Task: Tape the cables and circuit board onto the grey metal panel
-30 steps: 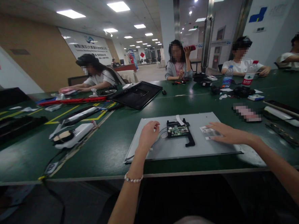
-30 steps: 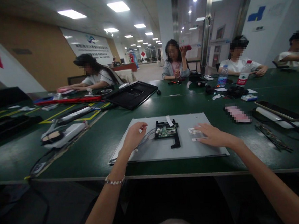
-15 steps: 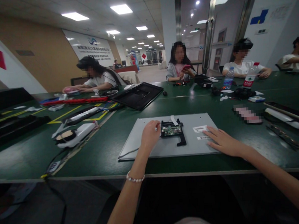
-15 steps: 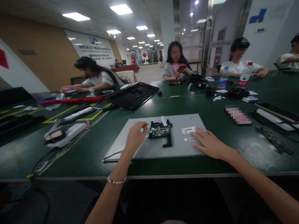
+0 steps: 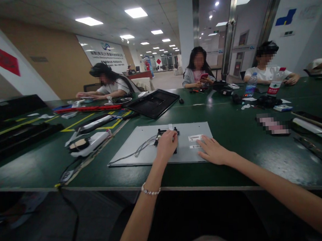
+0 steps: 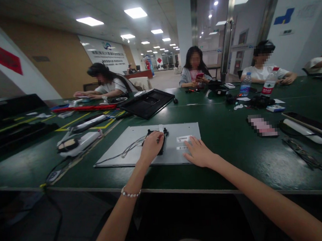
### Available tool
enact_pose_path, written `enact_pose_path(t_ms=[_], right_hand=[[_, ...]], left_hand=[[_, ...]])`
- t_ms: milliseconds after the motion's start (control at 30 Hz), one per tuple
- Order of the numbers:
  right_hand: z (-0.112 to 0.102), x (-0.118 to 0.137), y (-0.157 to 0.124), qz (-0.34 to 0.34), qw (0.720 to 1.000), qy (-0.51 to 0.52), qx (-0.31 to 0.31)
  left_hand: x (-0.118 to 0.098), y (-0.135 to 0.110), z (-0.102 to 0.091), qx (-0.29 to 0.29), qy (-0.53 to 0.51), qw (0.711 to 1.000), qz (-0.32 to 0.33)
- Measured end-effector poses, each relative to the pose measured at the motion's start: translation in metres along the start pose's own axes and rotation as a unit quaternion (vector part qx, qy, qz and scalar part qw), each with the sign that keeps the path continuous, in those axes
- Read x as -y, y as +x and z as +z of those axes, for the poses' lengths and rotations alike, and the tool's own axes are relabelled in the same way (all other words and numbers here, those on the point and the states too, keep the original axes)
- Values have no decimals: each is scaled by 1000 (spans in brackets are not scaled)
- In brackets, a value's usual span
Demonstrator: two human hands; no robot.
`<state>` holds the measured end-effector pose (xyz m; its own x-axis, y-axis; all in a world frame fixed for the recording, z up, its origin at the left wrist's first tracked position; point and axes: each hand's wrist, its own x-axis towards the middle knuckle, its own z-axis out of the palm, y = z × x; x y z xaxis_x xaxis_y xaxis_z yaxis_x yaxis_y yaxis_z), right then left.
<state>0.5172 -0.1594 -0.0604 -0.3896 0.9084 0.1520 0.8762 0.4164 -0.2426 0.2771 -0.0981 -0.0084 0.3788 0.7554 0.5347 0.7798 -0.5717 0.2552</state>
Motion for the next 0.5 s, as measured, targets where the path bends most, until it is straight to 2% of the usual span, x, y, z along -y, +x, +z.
enact_pose_path(t_ms=[100, 300, 500], right_hand=[[4, 12, 12, 5, 1000, 3, 18], [12, 36, 31, -13, 1000, 14, 4], [11, 55, 47, -23, 999, 10, 25]], left_hand=[[-1, 0, 0, 2, -5, 1000, 5], [-3, -1, 0, 3, -2, 1000, 1], [-2, -2, 0, 10, 5, 1000, 10]])
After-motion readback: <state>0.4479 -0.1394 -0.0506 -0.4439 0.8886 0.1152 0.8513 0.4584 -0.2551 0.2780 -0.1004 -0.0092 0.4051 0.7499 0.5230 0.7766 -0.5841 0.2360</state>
